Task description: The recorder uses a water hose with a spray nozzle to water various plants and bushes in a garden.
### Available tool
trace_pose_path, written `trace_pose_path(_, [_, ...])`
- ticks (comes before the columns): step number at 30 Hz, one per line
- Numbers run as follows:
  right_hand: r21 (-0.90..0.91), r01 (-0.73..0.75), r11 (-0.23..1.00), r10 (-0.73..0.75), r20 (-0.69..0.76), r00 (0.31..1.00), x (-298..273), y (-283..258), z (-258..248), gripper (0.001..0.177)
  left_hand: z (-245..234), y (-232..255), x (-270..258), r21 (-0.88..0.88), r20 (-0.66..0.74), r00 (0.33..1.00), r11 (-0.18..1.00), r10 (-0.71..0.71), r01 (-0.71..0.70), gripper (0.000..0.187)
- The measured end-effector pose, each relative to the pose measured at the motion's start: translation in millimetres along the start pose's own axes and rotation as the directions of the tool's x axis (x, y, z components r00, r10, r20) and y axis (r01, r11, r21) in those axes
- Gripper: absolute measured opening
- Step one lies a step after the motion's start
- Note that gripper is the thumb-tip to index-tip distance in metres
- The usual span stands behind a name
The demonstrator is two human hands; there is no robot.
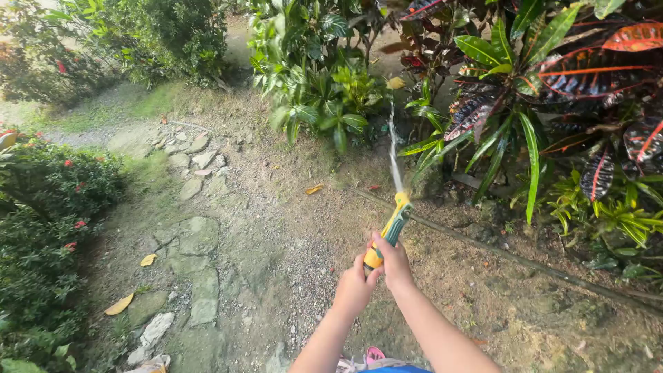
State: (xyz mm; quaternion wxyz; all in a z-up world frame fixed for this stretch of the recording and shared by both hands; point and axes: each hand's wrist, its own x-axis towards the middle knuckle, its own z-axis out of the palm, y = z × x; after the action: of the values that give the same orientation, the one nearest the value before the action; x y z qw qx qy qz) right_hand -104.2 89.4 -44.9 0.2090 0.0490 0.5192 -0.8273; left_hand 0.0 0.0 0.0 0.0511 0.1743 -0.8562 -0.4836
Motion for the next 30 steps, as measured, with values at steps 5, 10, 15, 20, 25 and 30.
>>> trace_pose_path(5, [-0.051, 0.06, 0.997, -0.053, 0.139, 0.989, -13.1, -21.3, 29.7, 0.032, -18.8, 6.0, -5.3, 0.003, -0.071, 0.997, 1.0, -0.01, 0.01, 0.057])
trace_pose_path(10, [-0.174, 0.311, 0.934, -0.249, 0.306, 0.919, -18.1, -29.1, 70.8, 0.028, -53.9, 5.2, 0.4, -0.043, -0.225, 0.971, 0.995, 0.079, -0.091, 0.057])
trace_pose_path(15, [-0.103, 0.309, 0.945, -0.267, 0.3, 0.916, 2.8, -16.4, 102.2, 0.028, -79.6, -10.3, 17.2, -0.134, -0.181, 0.983, 0.989, 0.043, -0.068, 0.057])
trace_pose_path(20, [-0.159, 0.209, 0.965, -0.131, 0.401, 0.907, 31.8, 7.1, 154.3, 0.03, -109.7, -44.4, 34.3, -0.165, -0.305, 0.952, 0.986, -0.036, -0.015, 0.058])
trace_pose_path(25, [-0.204, 0.116, 0.972, 0.002, 0.501, 0.866, 75.1, 37.3, 232.5, 0.029, -174.9, -70.2, 52.5, -0.236, -0.383, 0.91, 0.969, -0.157, 0.068, 0.059])
trace_pose_path(30, [-0.33, 0.04, 0.943, 0.224, 0.72, 0.657, 97.3, 88.8, 333.3, 0.031, -245.7, -128.5, 53.8, -0.45, -0.456, 0.824, 0.886, -0.337, 0.113, 0.045])
